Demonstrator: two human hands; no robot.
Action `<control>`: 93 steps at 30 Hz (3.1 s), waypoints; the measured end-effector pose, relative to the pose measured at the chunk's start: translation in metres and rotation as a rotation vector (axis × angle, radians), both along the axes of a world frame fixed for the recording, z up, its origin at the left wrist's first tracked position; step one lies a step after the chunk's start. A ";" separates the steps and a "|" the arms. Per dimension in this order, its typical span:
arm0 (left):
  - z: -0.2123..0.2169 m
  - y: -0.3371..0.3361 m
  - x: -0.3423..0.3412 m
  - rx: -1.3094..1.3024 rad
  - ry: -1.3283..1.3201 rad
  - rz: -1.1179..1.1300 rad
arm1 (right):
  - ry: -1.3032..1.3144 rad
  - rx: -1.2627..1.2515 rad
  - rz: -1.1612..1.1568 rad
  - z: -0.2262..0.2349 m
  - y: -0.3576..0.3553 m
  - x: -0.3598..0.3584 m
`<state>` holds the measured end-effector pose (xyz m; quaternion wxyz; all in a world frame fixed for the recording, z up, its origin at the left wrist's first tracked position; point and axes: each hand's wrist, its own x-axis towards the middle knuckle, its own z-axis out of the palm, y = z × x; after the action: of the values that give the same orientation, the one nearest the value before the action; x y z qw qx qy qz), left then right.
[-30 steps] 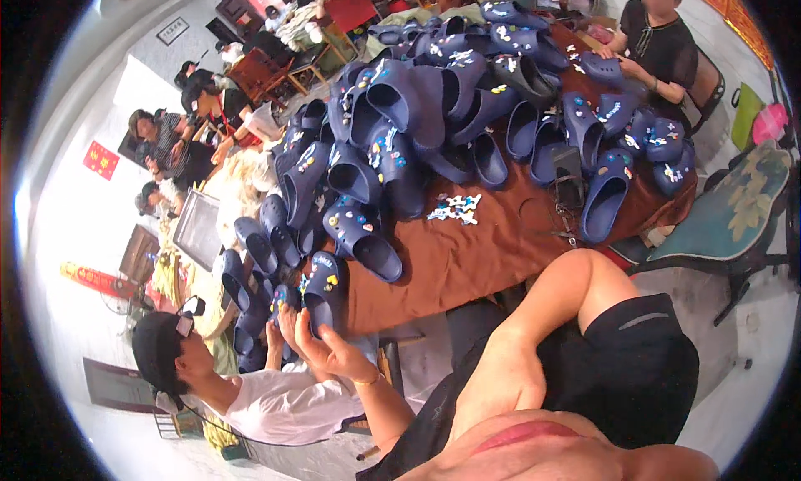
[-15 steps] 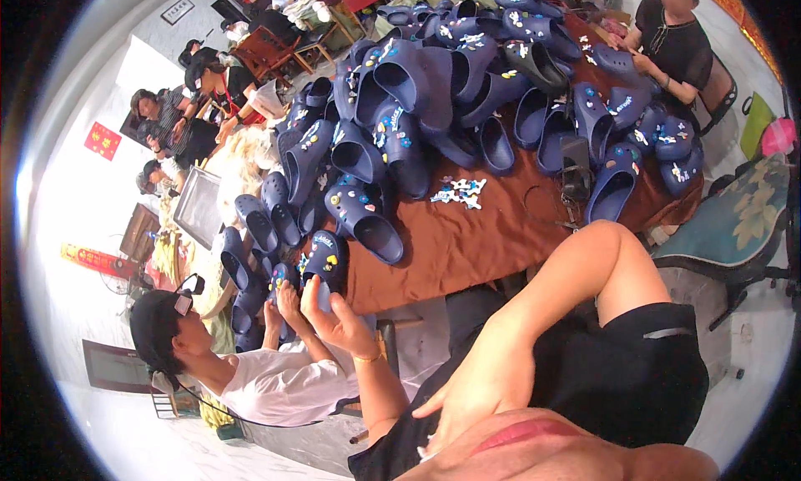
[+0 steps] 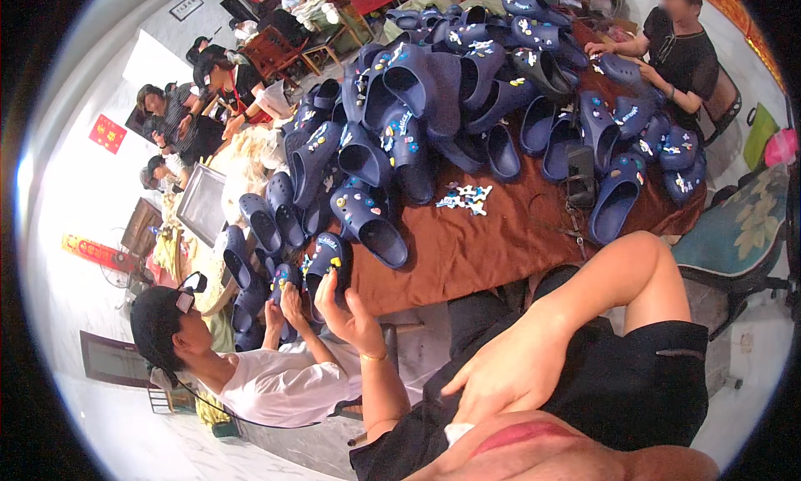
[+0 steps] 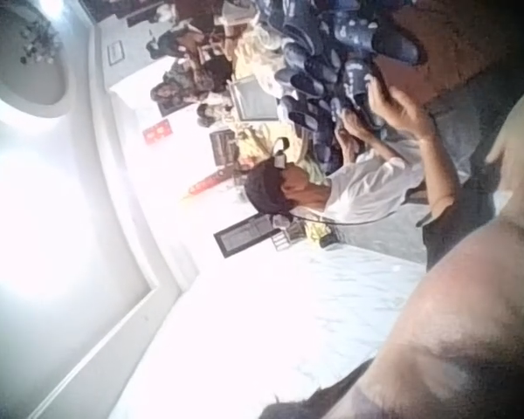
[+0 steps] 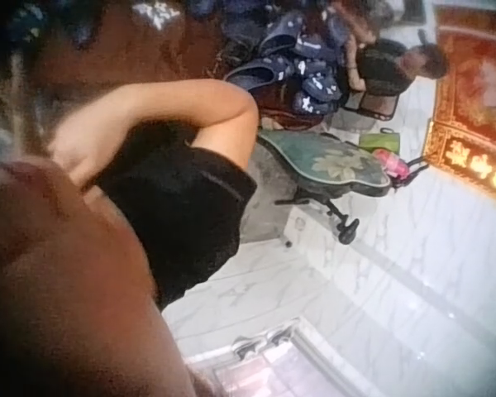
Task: Attaching small decorative charms or pins to the holes of rubber sandals.
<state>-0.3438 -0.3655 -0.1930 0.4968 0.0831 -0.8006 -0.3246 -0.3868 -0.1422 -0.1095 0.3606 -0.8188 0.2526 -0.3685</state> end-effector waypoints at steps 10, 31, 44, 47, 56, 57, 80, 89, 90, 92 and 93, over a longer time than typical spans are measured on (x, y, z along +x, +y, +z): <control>0.004 0.001 0.000 -0.017 -0.031 -0.055 | 0.205 0.429 -0.013 0.009 0.042 -0.035; -0.092 0.066 -0.012 0.128 -0.921 -0.877 | -1.610 0.168 -0.627 -0.058 0.052 -0.132; -0.131 0.087 -0.009 0.076 -1.257 -1.158 | -1.659 0.159 -0.598 -0.076 0.050 -0.138; -0.106 0.080 -0.019 0.229 -1.378 -1.236 | -1.637 0.178 -0.730 -0.083 0.046 -0.144; -0.066 0.074 -0.029 0.587 -0.790 -1.034 | -1.254 0.610 -1.149 -0.164 0.026 -0.122; -0.049 0.068 -0.029 0.373 -0.778 -1.183 | -1.237 0.652 -1.126 -0.171 0.027 -0.117; -0.119 0.089 -0.003 0.157 -1.351 -1.237 | -0.760 1.175 -0.952 -0.249 0.045 -0.063; -0.119 0.094 -0.019 0.158 -1.357 -1.357 | -0.426 1.112 -1.043 -0.261 0.036 -0.048; -0.122 0.096 -0.020 0.159 -1.355 -1.356 | -0.424 1.113 -1.043 -0.263 0.036 -0.047; -0.127 0.100 -0.022 0.338 -1.264 -1.236 | -0.321 1.023 -1.059 -0.275 0.035 -0.045; -0.128 0.101 -0.026 0.405 -1.231 -1.268 | -0.442 0.940 -1.077 -0.280 0.034 -0.044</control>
<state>-0.3694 -0.2650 -0.3214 -0.3151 -0.1289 -0.7477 -0.5702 -0.4310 -0.1081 -0.3891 0.4845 -0.2484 0.6710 -0.5033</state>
